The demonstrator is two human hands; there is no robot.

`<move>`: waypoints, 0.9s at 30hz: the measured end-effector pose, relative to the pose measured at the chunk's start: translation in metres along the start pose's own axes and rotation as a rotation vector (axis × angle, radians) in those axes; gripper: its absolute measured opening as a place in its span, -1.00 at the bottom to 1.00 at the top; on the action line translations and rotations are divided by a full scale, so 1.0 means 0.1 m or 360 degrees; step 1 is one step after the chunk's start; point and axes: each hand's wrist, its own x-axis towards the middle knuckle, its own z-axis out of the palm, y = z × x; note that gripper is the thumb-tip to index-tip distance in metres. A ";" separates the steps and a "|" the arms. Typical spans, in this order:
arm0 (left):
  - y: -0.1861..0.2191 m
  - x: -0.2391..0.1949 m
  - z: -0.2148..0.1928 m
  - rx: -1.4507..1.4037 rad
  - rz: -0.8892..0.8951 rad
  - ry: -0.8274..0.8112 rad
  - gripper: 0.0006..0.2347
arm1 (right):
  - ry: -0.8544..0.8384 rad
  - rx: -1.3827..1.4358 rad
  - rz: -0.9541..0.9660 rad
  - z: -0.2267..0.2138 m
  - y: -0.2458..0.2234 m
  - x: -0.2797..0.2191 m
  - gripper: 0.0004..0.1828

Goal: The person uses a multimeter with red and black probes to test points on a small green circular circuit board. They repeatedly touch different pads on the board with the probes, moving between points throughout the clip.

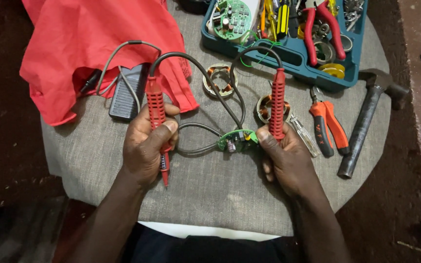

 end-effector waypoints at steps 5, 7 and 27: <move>0.00 0.00 0.01 0.0015 0.0017 0.0002 -0.73 | 0.0009 0.0036 -0.0006 0.01 -0.01 0.00 -0.74; 0.00 0.00 0.00 0.0022 0.0021 0.0004 -0.73 | 0.0015 0.0028 -0.0008 0.02 -0.02 -0.01 -0.73; 0.07 -0.05 0.04 0.0021 0.0057 0.0057 -0.73 | -0.0098 0.0413 -0.0162 0.23 -0.03 -0.24 -0.75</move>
